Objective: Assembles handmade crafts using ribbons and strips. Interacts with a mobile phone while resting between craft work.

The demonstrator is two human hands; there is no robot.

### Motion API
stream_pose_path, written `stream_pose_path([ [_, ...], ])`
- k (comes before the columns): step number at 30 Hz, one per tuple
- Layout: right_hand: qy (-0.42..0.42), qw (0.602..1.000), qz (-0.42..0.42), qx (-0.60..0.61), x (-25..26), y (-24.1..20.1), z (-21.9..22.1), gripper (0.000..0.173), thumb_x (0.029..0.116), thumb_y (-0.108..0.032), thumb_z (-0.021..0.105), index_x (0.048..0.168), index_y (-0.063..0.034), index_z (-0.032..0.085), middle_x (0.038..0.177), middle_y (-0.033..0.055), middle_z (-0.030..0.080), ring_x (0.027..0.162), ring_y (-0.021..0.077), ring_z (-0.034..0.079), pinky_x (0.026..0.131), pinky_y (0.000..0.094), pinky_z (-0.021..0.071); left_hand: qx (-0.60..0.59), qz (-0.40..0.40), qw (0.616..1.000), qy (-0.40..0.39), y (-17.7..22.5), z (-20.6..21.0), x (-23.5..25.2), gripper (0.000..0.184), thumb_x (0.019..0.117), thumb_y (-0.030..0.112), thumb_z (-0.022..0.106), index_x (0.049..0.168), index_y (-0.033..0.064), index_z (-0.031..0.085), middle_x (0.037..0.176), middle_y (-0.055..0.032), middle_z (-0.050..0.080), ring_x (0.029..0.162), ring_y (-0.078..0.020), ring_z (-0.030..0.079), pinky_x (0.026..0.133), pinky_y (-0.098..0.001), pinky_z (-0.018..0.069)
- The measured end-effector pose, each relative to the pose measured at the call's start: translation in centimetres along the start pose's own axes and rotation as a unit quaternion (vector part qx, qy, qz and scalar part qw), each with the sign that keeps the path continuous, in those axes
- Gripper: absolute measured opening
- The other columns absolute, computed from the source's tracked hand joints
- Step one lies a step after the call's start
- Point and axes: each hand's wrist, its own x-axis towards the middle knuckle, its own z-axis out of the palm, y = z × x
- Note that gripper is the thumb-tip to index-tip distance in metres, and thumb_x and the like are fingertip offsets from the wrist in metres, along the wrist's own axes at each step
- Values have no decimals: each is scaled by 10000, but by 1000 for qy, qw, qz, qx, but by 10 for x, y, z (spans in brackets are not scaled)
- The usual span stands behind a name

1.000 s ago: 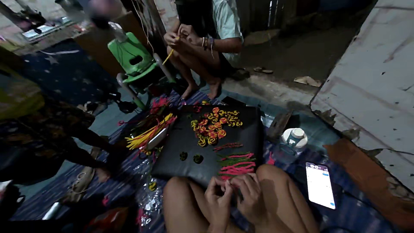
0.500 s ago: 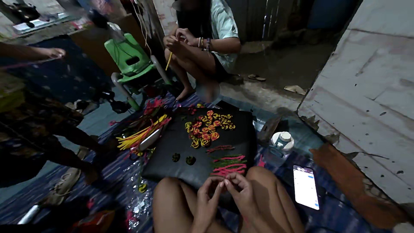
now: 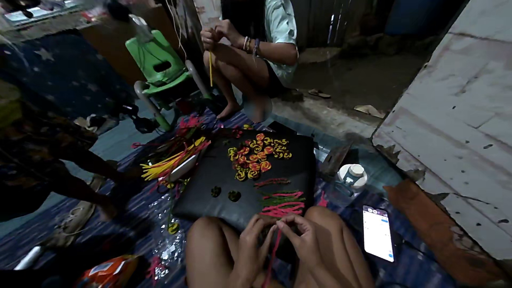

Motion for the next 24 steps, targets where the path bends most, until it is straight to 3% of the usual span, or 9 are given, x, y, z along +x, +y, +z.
stream_pose_path([
  [5, -1, 985, 140, 98, 1, -5, -4, 136, 915, -34, 633, 825, -99, 713, 777, -84, 684, 728, -10, 636, 719, 176, 542, 156, 185, 970, -6, -19, 0, 3, 146, 959, 156, 663, 1077, 84, 709, 1013, -111, 710, 951, -180, 697, 890, -246, 554],
  [8, 17, 971, 188, 149, 1, -6, -2, 140, 934, -16, 615, 861, -73, 719, 796, -41, 707, 721, 28, 660, 709, 210, 576, 108, 175, 979, -3, -28, 1, 1, 193, 951, 199, 692, 1111, 93, 713, 1037, -101, 702, 991, -154, 680, 918, -223, 536],
  [10, 18, 976, 165, 141, -1, -1, -1, 116, 943, -19, 624, 912, -63, 727, 853, -34, 729, 786, 30, 682, 768, 222, 587, 14, 93, 995, 30, -27, 8, -1, 158, 933, 204, 716, 1010, 70, 755, 1005, -56, 724, 975, -58, 680, 897, -168, 541],
  [12, 17, 991, 100, 92, -2, 4, 0, 92, 933, -34, 651, 939, -62, 737, 886, -52, 735, 819, 3, 675, 780, 197, 569, -107, -59, 991, 63, -16, 17, 1, 135, 907, 122, 713, 835, 15, 753, 853, 20, 723, 806, 57, 649, 763, -110, 536],
  [15, 28, 999, -30, 6, -2, 11, 4, 39, 902, -52, 709, 924, -26, 728, 899, -21, 727, 813, -3, 673, 755, 170, 576, -274, -355, 894, -8, -1, 19, 7, 265, 1009, 60, 563, 787, 58, 708, 671, 84, 651, 552, 53, 538, 533, -121, 453],
  [17, 21, 995, -90, -39, -4, 13, 4, 74, 907, -82, 721, 915, -9, 722, 922, 26, 724, 865, 10, 674, 789, 161, 566, -329, -440, 832, -81, -2, 15, 8, 358, 1048, 84, 461, 754, 110, 664, 615, 93, 595, 486, 38, 465, 468, -136, 399],
  [19, 15, 993, -103, -60, -4, 12, 3, 111, 913, -91, 723, 899, 19, 722, 913, 66, 727, 872, 30, 679, 797, 167, 565, -281, -419, 860, -80, 0, 10, 8, 309, 1013, 43, 493, 774, 106, 679, 631, 96, 618, 512, 40, 507, 492, -135, 434],
  [21, 18, 996, -67, -50, -2, 8, 4, 129, 913, -73, 717, 898, 55, 721, 894, 86, 724, 840, 34, 670, 780, 180, 556, -145, -281, 948, -26, -4, 4, 6, 71, 944, 41, 636, 904, 29, 692, 771, 77, 667, 632, 52, 598, 592, -134, 515],
  [24, 29, 1000, 1, -6, 1, 4, 7, 118, 911, -34, 692, 894, 83, 687, 816, 49, 684, 738, -12, 605, 709, 159, 518, 10, -50, 999, -11, -15, -2, 3, 272, 995, 153, 632, 1048, -111, 667, 993, -117, 686, 822, -1, 636, 735, -133, 534],
])
